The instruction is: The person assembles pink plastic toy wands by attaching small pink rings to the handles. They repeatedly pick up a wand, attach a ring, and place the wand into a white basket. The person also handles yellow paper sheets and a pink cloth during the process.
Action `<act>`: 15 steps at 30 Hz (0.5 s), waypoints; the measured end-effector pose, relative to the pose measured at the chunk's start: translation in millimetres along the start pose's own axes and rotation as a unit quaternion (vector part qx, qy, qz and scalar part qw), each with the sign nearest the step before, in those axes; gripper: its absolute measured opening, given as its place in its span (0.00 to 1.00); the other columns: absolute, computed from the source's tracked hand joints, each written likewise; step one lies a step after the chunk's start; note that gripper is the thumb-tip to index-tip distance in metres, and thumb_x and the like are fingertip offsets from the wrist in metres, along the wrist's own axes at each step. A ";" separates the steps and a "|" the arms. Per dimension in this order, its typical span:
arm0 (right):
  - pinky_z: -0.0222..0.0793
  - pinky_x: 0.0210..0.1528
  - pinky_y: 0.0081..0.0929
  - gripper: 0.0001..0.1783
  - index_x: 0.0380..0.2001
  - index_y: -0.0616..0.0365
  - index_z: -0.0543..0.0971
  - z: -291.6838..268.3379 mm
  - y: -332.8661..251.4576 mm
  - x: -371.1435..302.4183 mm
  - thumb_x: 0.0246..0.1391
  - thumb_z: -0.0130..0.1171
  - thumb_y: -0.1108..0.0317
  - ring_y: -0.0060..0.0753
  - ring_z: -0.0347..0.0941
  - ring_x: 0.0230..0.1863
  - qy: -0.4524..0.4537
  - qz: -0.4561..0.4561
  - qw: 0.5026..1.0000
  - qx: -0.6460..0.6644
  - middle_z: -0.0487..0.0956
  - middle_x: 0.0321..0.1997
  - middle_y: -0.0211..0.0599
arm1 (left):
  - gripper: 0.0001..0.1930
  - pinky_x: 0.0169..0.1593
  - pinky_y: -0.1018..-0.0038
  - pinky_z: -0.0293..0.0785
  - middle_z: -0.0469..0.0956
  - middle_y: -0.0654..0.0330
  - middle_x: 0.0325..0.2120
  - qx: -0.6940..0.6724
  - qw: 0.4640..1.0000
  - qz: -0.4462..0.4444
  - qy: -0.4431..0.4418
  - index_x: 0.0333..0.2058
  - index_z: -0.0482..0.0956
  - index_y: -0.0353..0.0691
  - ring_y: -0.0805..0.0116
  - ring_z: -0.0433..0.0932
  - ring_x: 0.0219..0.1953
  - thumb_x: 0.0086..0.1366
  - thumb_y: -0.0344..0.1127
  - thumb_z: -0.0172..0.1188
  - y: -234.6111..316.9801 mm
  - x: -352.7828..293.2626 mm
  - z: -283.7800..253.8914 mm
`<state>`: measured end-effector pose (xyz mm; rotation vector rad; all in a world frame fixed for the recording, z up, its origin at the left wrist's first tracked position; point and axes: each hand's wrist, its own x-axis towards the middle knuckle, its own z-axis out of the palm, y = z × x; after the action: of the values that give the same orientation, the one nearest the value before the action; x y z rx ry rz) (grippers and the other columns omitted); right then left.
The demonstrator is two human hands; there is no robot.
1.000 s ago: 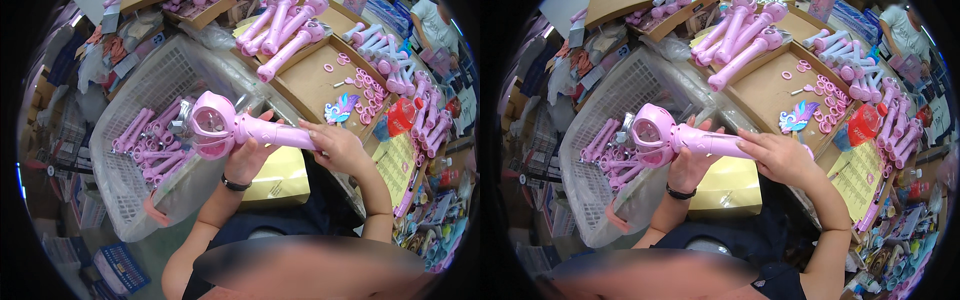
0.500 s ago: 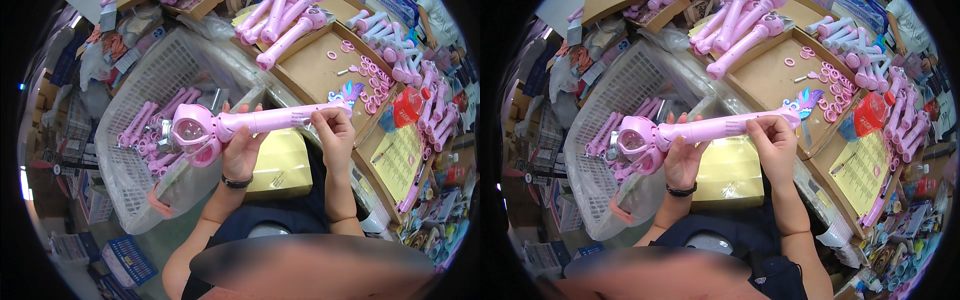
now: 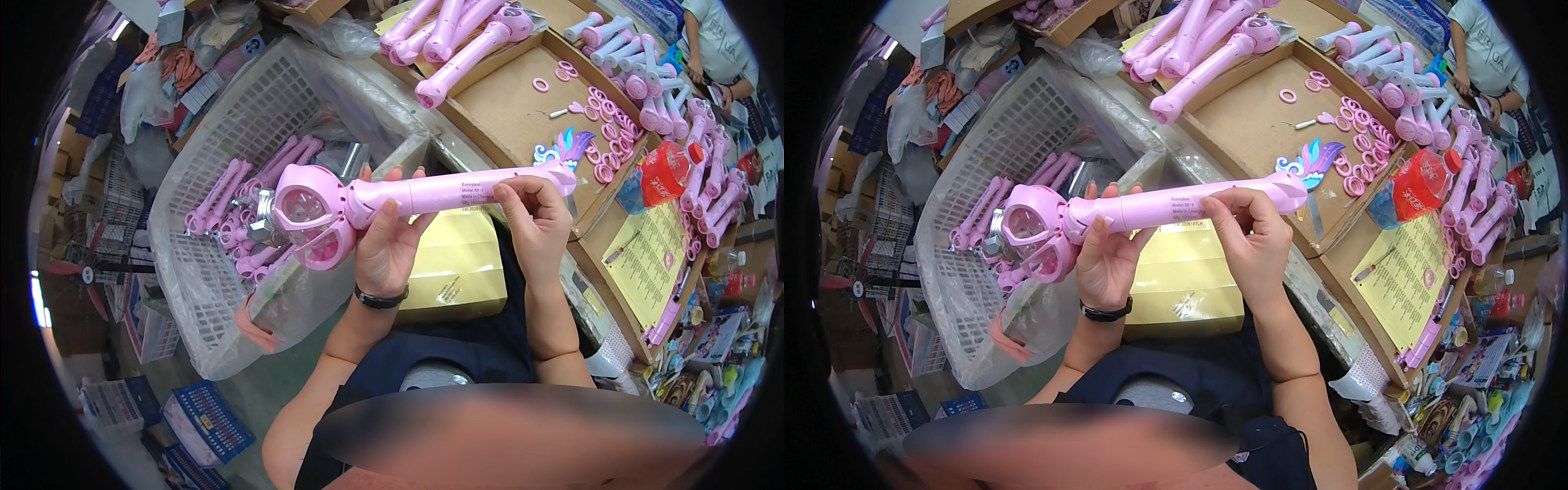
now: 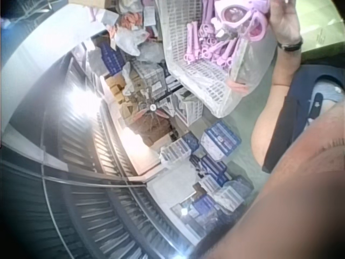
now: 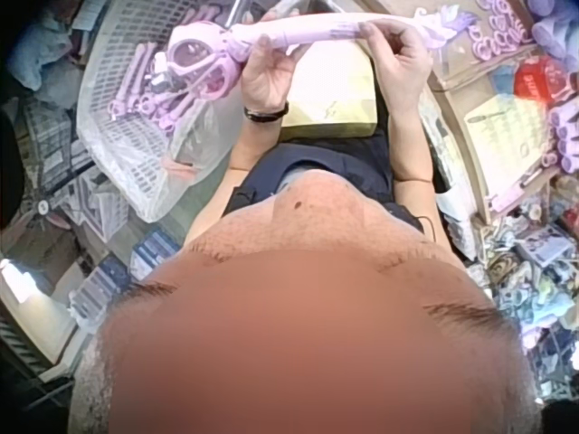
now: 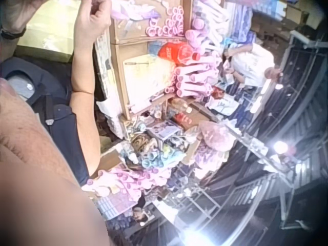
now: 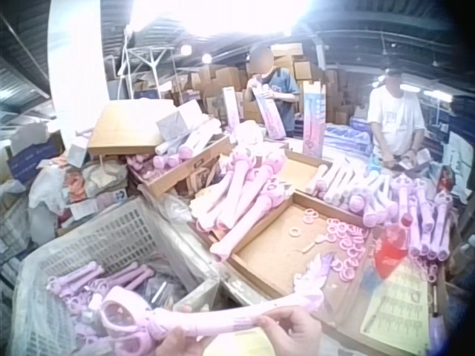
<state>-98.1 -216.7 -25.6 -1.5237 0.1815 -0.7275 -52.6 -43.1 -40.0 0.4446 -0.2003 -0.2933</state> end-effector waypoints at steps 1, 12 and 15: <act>0.53 0.21 0.09 0.05 0.31 0.62 0.79 0.4 0.4 -0.3 0.52 0.65 0.73 0.06 0.60 0.20 0.003 0.001 1.000 0.003 0.75 0.22 0.20 | 0.23 0.64 0.41 0.56 0.71 0.59 0.55 0.003 1.000 0.000 0.000 0.59 0.61 0.47 0.48 0.59 0.65 0.67 0.27 0.51 -0.2 -0.2 -0.1; 0.54 0.21 0.10 0.05 0.31 0.62 0.79 1.3 3.1 -2.2 0.52 0.65 0.73 0.06 0.60 0.20 0.006 -0.008 1.000 -0.017 0.75 0.21 0.20 | 0.23 0.65 0.41 0.55 0.71 0.59 0.55 0.003 1.000 -0.005 0.009 0.59 0.62 0.48 0.49 0.59 0.64 0.66 0.26 0.51 -1.0 0.3 0.6; 0.54 0.20 0.10 0.05 0.30 0.62 0.79 1.4 4.1 -2.7 0.52 0.65 0.73 0.07 0.59 0.19 0.009 -0.018 0.999 -0.033 0.75 0.20 0.20 | 0.23 0.65 0.41 0.55 0.71 0.58 0.55 0.004 1.000 -0.004 0.009 0.59 0.62 0.48 0.48 0.59 0.64 0.66 0.26 0.51 -1.0 -0.1 0.8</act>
<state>-98.2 -214.6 -30.2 -1.5870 0.1936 -0.7691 -53.1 -44.2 -39.8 0.4567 -0.1822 -0.2954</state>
